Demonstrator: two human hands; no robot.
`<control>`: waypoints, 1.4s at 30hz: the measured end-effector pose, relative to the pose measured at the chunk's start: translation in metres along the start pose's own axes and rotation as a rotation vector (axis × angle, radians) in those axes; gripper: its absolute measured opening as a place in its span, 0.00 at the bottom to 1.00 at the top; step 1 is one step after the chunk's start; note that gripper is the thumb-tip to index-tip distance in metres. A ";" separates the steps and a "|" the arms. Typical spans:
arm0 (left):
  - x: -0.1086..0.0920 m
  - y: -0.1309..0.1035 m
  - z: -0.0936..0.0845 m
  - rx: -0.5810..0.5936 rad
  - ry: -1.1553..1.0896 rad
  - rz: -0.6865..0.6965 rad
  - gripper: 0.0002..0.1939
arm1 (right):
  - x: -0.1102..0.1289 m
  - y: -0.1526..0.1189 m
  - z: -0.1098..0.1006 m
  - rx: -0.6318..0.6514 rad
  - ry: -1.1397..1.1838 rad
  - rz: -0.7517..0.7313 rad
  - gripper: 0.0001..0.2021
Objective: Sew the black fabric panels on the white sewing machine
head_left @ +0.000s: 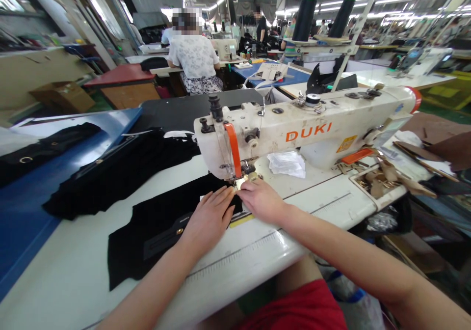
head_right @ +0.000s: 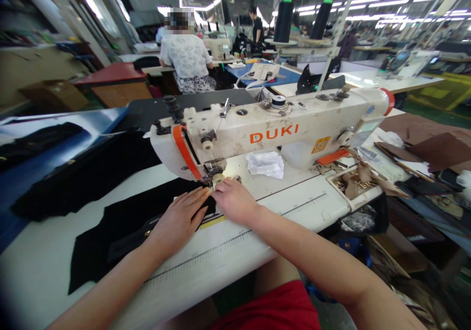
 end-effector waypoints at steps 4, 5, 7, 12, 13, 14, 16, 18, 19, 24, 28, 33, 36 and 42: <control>-0.001 0.000 -0.002 0.012 0.003 0.004 0.21 | 0.000 -0.001 0.001 -0.012 0.002 0.004 0.09; -0.001 0.001 -0.002 0.016 0.006 0.003 0.21 | 0.000 -0.001 0.001 -0.011 0.003 0.005 0.09; 0.000 0.002 -0.002 0.022 0.020 0.002 0.21 | 0.000 0.000 0.002 -0.004 0.001 0.006 0.09; 0.009 0.008 -0.001 0.011 0.062 0.004 0.21 | -0.002 0.002 0.003 0.020 -0.008 0.022 0.10; 0.011 0.009 -0.001 0.004 0.064 0.007 0.21 | -0.002 0.002 0.003 0.021 -0.005 0.028 0.10; 0.013 0.011 -0.001 -0.002 0.065 0.010 0.21 | -0.002 0.003 0.002 0.023 0.000 0.034 0.11; 0.016 0.014 0.000 -0.010 0.060 0.016 0.22 | -0.002 0.003 0.000 0.027 0.013 0.045 0.10; 0.018 0.016 0.000 -0.005 0.053 0.013 0.23 | -0.001 0.003 -0.002 0.030 0.020 0.059 0.09; 0.018 0.016 0.001 -0.001 0.052 0.005 0.23 | -0.001 0.003 -0.003 0.024 0.020 0.066 0.09; 0.010 -0.010 -0.003 0.055 0.063 -0.042 0.23 | -0.002 -0.006 -0.002 -0.110 0.042 0.035 0.09; -0.006 -0.046 -0.026 0.072 0.128 -0.044 0.25 | -0.002 -0.013 0.003 -0.226 0.094 -0.013 0.08; -0.019 -0.100 -0.064 -0.050 0.281 -0.139 0.40 | 0.000 -0.016 0.004 -0.252 0.130 -0.048 0.09; -0.015 -0.138 -0.065 0.086 0.269 -0.098 0.34 | 0.001 -0.017 0.003 -0.252 0.158 -0.053 0.10; 0.044 -0.149 -0.116 0.072 0.246 -0.534 0.24 | 0.002 -0.019 0.007 -0.255 0.222 -0.052 0.11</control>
Point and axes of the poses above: each hand's wrist, its own y-axis towards the middle knuckle, its own z-axis out of the palm, x = y × z, the point moved 2 cm from there along y, towards the middle knuckle, and after that the axes turned 10 degrees about z, right-handed, at the moved point
